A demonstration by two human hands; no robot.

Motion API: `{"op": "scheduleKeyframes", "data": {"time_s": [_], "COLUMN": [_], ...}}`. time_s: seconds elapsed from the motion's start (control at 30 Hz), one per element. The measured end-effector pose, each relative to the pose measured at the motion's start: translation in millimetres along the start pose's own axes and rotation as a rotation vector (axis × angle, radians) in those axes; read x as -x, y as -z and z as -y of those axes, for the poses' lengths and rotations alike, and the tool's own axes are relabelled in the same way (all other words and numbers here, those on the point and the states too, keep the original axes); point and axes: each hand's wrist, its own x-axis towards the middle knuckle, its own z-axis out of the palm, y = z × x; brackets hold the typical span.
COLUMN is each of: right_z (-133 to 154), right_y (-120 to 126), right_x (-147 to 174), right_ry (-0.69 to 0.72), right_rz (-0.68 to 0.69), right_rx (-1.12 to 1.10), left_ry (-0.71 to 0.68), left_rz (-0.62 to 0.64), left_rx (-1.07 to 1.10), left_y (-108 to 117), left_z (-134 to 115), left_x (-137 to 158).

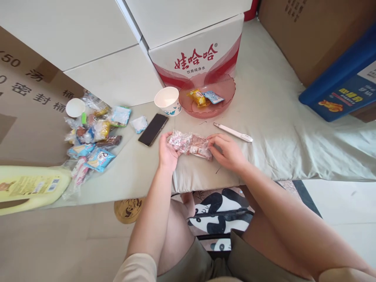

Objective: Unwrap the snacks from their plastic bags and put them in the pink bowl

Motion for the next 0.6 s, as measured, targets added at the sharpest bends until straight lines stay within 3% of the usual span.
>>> {"op": "scheduleKeyframes", "data": {"time_s": [0.13, 0.3, 0.47, 0.6], "right_z": [-7, -16, -13, -19], "right_y": [9, 28, 24, 12], "right_x": [2, 6, 7, 4], "right_ry": [-0.034, -0.289, -0.362, -0.262], "right_rz": [-0.124, -0.408, -0.305, -0.166], "right_rx": [0.046, 0.163, 0.078, 0.265], "left_ry": [-0.2, -0.183, -0.235, -0.48], "left_rz": [-0.017, -0.091, 0.008, 0.025], "left_rx": [-0.262, -0.235, -0.495, -0.655], "left_y": [3, 17, 27, 27], "left_z": [0, -1, 9, 8], "left_x": [3, -2, -7, -6]}}
